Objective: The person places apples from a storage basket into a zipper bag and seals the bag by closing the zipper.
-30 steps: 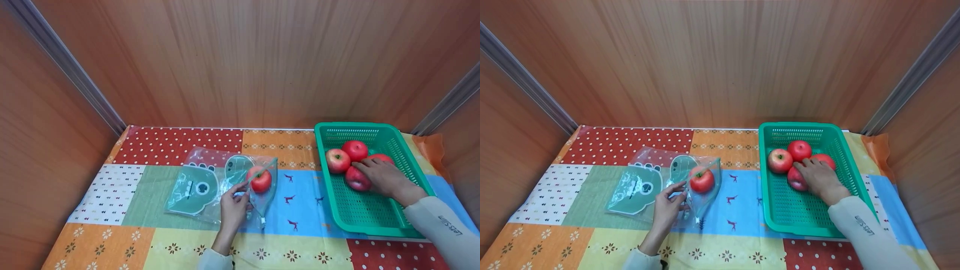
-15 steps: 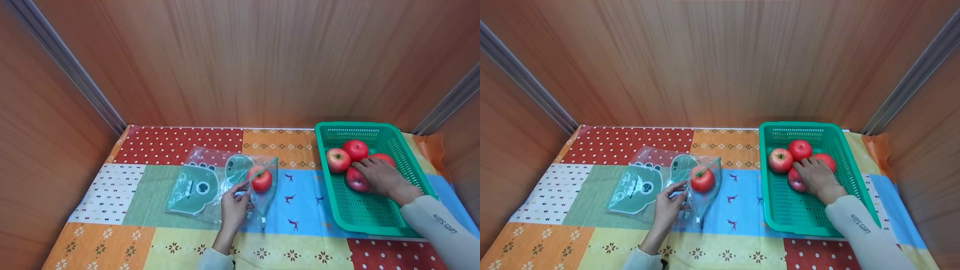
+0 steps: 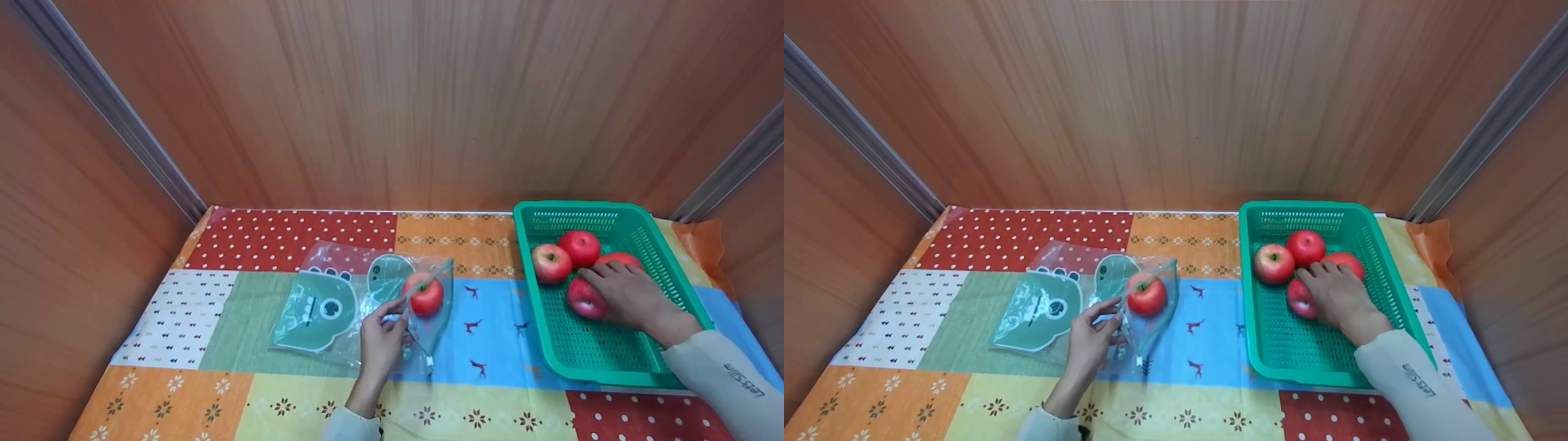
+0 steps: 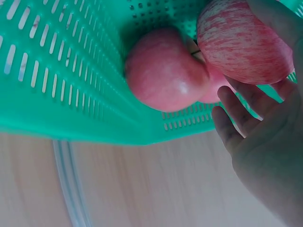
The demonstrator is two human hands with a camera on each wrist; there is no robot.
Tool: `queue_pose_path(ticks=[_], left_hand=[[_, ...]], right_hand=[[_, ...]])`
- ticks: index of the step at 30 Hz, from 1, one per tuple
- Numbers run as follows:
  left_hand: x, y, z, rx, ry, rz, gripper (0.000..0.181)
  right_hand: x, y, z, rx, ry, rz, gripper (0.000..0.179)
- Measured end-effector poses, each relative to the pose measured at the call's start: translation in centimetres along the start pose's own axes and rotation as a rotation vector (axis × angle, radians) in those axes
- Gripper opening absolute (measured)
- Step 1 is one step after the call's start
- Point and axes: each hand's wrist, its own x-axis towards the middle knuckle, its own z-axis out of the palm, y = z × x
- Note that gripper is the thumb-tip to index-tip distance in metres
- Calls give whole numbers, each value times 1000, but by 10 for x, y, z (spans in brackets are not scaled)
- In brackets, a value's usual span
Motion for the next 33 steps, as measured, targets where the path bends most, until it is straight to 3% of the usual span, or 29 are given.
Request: queue_pose_path(ticks=[16, 27, 33], left_hand=[[-1, 1, 1, -25, -3, 3, 35], [-3, 3, 2, -23, -6, 17, 34], [-3, 3, 2, -16, -8, 24, 34]], right_hand=[[-11, -21, -24, 28, 161, -6, 100], [-16, -35, -36, -23, 292, -50, 105], [-14, -47, -48, -14, 281, -24, 107]])
